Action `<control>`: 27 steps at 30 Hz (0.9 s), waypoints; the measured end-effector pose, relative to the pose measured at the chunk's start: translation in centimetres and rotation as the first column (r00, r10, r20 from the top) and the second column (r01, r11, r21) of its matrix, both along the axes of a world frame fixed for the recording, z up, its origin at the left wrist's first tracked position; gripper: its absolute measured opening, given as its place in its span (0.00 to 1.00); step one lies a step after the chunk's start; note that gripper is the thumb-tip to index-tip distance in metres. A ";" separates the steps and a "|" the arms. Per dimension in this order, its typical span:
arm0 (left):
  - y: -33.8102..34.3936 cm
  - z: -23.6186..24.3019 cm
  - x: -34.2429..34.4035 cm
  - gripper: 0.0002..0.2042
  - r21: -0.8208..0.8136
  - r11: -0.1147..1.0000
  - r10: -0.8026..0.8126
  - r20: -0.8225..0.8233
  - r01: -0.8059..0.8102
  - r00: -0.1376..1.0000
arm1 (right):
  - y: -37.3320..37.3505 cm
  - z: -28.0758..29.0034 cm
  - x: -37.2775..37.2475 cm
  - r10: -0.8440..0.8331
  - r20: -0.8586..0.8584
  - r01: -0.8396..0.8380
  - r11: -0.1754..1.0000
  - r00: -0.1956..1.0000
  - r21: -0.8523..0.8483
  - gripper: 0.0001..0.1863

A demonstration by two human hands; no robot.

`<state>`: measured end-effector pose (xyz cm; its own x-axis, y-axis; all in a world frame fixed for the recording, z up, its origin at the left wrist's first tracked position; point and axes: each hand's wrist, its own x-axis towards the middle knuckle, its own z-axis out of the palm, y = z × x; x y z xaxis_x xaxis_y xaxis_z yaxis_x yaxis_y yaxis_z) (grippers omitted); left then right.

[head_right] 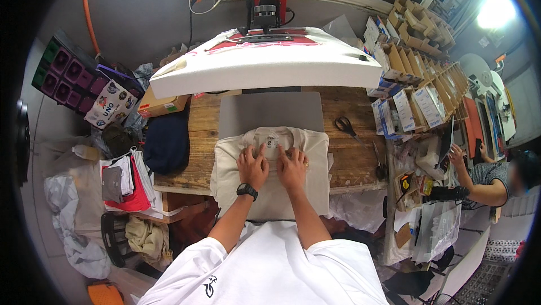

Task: The person places a beige t-shirt onto a heat press, trims a small brand label using scissors, and positions the label on the shirt collar before pulling the heat press handle down.

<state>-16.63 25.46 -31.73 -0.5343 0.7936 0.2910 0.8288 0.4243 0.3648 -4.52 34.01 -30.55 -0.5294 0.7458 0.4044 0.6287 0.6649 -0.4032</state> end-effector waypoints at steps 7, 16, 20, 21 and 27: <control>-0.1 0.0 0.0 0.28 0.002 1.000 0.000 -0.002 0.000 1.000 | 0.0 0.1 -0.1 -0.001 0.016 0.001 1.000 1.000 -0.010 0.22; 0.0 -0.3 0.0 0.28 0.007 1.000 0.010 -0.012 -0.010 1.000 | 0.0 -0.1 0.0 -0.004 0.011 0.004 1.000 1.000 -0.004 0.22; 0.0 -0.3 0.0 0.28 0.006 1.000 0.006 0.003 -0.006 1.000 | 0.0 0.1 0.0 -0.006 0.008 0.006 1.000 1.000 -0.003 0.22; 0.0 -0.2 0.1 0.28 0.007 1.000 0.010 -0.001 -0.010 1.000 | 0.0 0.1 0.0 -0.003 0.001 0.003 1.000 1.000 -0.001 0.22; 0.0 -0.1 0.0 0.27 0.010 1.000 0.008 0.004 -0.008 1.000 | 0.1 0.2 0.0 0.006 -0.011 -0.006 1.000 1.000 0.000 0.22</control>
